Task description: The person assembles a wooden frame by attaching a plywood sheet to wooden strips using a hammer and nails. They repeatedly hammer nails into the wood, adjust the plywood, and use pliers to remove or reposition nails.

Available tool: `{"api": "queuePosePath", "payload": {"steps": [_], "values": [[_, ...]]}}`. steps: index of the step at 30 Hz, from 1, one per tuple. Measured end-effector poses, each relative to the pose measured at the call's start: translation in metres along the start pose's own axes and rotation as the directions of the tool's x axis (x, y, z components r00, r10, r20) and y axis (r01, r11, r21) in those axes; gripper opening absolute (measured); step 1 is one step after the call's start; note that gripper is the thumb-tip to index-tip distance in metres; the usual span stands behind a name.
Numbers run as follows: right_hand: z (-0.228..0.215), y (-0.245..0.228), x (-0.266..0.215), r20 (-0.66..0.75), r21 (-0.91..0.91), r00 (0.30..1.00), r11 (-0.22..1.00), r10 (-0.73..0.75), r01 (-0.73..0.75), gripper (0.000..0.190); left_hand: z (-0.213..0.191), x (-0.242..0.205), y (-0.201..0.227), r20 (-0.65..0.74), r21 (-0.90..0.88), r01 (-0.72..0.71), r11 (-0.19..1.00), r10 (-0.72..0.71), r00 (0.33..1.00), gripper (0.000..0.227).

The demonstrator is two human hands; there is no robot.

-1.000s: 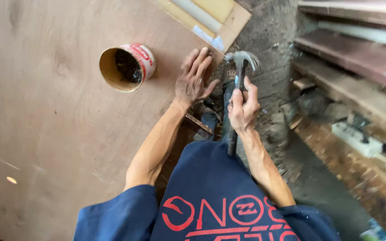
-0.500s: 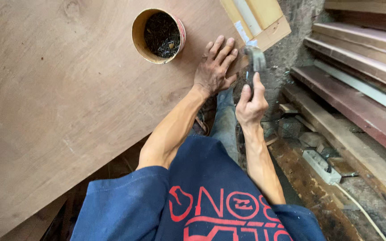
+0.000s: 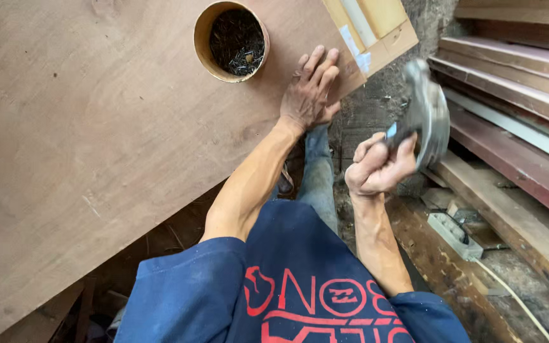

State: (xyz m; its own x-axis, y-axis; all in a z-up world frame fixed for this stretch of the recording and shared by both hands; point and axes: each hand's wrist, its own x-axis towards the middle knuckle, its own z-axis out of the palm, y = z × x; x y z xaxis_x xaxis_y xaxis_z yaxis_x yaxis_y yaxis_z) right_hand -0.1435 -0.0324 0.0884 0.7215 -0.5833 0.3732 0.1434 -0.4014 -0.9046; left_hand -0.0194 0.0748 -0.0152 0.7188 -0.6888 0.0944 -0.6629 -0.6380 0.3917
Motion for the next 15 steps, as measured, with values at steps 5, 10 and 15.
{"api": "queuePosePath", "payload": {"steps": [5, 10, 15], "values": [[-0.002, 0.017, -0.002, 0.259, -0.524, 0.964, 0.831, -0.051, 0.185, 0.029, -0.002, 0.000, 0.006, -0.033, -0.038, -0.016, 0.999, 0.014, 0.999, 0.085], [-0.008, 0.041, -0.006, -0.173, -0.057, 0.984, 0.997, 0.043, -0.053, 0.033, 0.002, 0.002, 0.001, 0.061, 0.031, 0.015, 0.999, -0.017, 0.998, 0.088], [-0.006, 0.025, 0.009, 0.307, -0.522, 0.941, 0.852, 0.143, 0.041, 0.037, -0.001, 0.011, -0.001, 0.003, 0.015, -0.011, 1.000, 0.011, 1.000, 0.091]]}}
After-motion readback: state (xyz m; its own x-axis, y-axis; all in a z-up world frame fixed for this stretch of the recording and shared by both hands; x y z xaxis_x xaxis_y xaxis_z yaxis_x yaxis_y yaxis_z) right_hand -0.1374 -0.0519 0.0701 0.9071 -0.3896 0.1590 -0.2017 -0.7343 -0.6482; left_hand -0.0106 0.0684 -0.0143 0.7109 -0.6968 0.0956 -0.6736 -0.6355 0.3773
